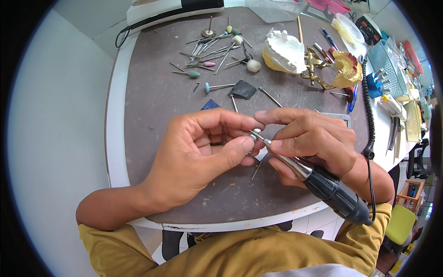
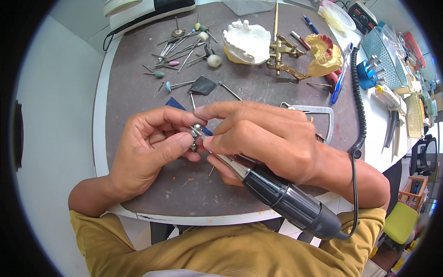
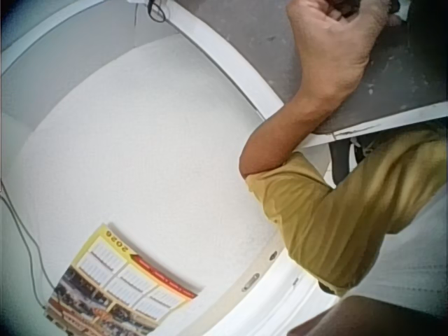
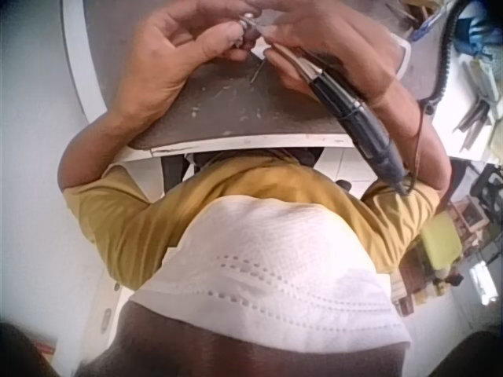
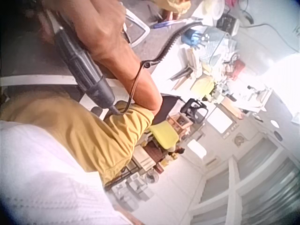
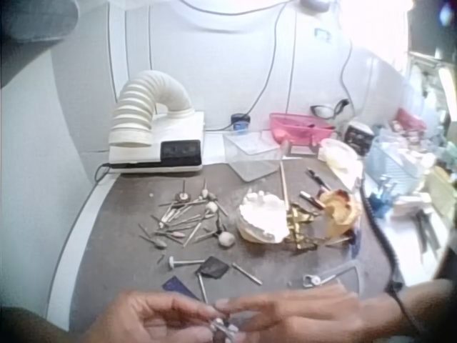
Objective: The person uses a rotary handpiece to grind and shape a small metal dental prosthesis. They hold the piece with their left hand and operate the tool with their right, rotating the object to access different surfaces. The person briefly stops to select a different grinding bit from a container and continues the shaping process.
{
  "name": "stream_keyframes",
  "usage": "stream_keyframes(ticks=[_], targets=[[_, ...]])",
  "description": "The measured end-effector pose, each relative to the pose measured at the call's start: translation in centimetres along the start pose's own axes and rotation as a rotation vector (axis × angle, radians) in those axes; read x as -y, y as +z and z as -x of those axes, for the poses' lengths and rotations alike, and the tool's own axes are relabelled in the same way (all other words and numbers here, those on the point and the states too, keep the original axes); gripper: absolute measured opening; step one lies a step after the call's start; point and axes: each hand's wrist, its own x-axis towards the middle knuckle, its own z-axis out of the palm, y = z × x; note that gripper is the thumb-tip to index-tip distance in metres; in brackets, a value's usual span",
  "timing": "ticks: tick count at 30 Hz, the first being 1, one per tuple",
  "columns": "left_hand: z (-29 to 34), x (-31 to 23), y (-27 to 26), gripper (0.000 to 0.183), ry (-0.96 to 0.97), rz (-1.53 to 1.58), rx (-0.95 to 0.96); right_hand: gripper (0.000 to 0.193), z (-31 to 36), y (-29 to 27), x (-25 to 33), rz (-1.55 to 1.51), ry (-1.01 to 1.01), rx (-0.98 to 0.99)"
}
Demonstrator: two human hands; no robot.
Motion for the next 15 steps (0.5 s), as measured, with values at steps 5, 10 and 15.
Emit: stream_keyframes(ticks=[5, 10, 15], targets=[[0.1, -0.07, 0.18, 0.025, 0.016, 0.019, -0.017, 0.025, 0.05, 0.09, 0.07, -0.041, 0.002, -0.017], [0.0, -0.05, 0.03, 0.025, 0.004, 0.0, -0.003, 0.026, -0.02, 0.06, 0.03, 0.003, -0.004, -0.01], [0.1, -0.1, 0.06, 0.025, 0.015, 0.007, -0.001, 0.028, 0.04, 0.16, -0.04, 0.0, -0.017, -0.018]])
